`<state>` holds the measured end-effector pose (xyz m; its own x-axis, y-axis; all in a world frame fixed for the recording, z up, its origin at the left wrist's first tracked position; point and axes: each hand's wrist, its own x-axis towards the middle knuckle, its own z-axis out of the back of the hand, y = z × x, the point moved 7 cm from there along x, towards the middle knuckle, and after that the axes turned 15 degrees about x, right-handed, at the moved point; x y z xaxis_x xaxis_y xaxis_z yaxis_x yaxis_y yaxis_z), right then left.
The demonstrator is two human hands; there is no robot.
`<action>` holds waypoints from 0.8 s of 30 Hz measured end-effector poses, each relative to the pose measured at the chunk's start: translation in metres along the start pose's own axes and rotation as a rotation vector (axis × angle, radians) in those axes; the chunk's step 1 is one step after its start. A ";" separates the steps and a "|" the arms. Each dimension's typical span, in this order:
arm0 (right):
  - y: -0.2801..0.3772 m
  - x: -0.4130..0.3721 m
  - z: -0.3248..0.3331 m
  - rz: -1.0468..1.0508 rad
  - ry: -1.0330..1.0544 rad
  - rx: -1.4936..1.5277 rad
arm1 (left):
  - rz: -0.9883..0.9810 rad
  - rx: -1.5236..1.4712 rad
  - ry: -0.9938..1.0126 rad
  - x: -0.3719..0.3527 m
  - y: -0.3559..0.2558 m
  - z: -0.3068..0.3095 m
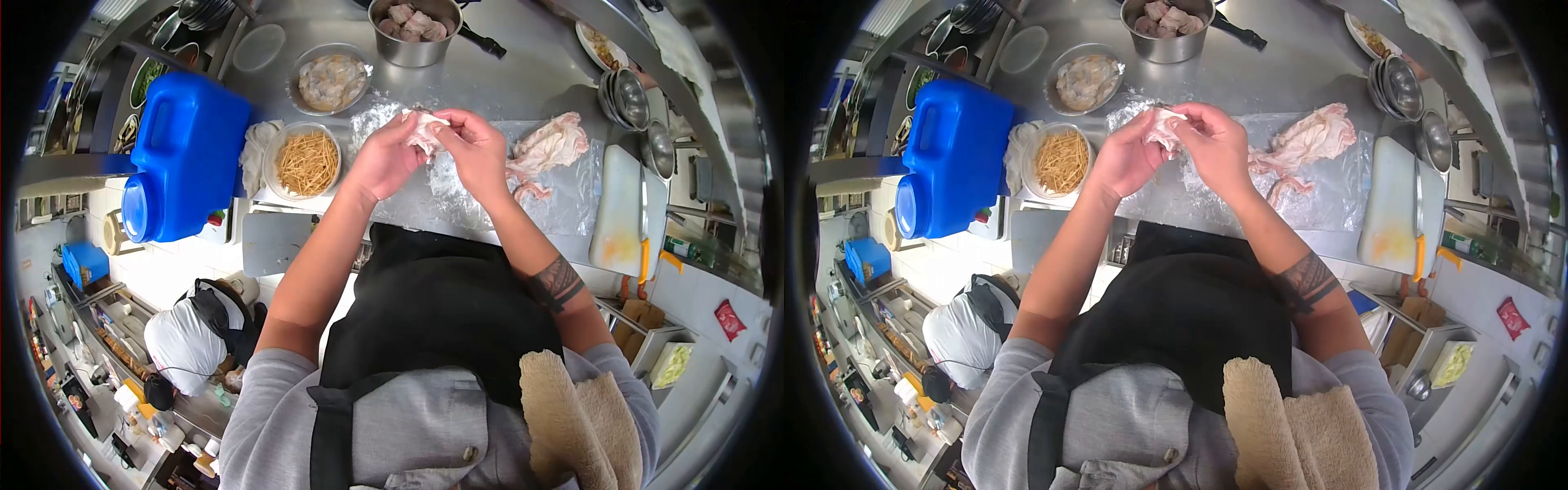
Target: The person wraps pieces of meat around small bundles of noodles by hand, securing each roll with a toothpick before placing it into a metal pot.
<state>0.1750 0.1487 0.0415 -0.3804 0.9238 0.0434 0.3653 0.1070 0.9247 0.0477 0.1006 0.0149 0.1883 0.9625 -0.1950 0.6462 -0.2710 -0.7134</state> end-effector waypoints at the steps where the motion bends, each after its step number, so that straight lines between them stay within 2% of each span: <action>1: 0.000 -0.001 0.001 -0.006 -0.009 -0.044 | -0.004 0.028 -0.013 -0.002 0.002 0.002; 3: 0.002 -0.002 0.001 -0.010 -0.015 -0.093 | -0.013 0.053 -0.022 -0.004 0.004 0.002; 5: -0.002 -0.002 -0.003 -0.113 0.008 -0.123 | -0.039 0.039 -0.165 -0.006 0.004 0.006; 6: -0.002 -0.001 -0.001 -0.113 0.010 -0.126 | -0.042 0.037 -0.164 -0.007 0.004 0.007; 8: -0.011 0.000 0.004 -0.279 0.119 -0.371 | -0.029 -0.054 -0.144 -0.007 0.006 0.008; 9: -0.008 0.000 0.005 -0.282 0.123 -0.372 | -0.031 -0.057 -0.148 -0.006 0.008 0.012; 15: -0.002 0.007 0.004 -0.267 0.157 -0.330 | 0.000 0.062 -0.144 -0.007 0.014 0.015; 18: 0.006 0.006 0.003 -0.148 0.047 -0.304 | -0.028 0.087 -0.125 -0.006 0.012 0.012; 20: 0.036 -0.001 -0.004 0.212 0.029 -0.607 | -0.052 0.096 -0.220 -0.007 0.010 0.017; 21: 0.036 -0.005 -0.007 0.210 0.028 -0.606 | -0.049 0.096 -0.221 -0.007 0.009 0.017; 23: 0.020 -0.011 -0.011 0.002 0.051 -0.438 | -0.062 0.071 -0.196 -0.007 0.007 0.014; 24: 0.017 -0.011 -0.009 0.002 0.045 -0.438 | -0.057 0.072 -0.192 -0.007 0.009 0.012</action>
<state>0.1775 0.1372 0.0602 -0.4199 0.9060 0.0525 -0.0253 -0.0695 0.9973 0.0434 0.0921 0.0019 0.0044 0.9621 -0.2727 0.5961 -0.2215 -0.7718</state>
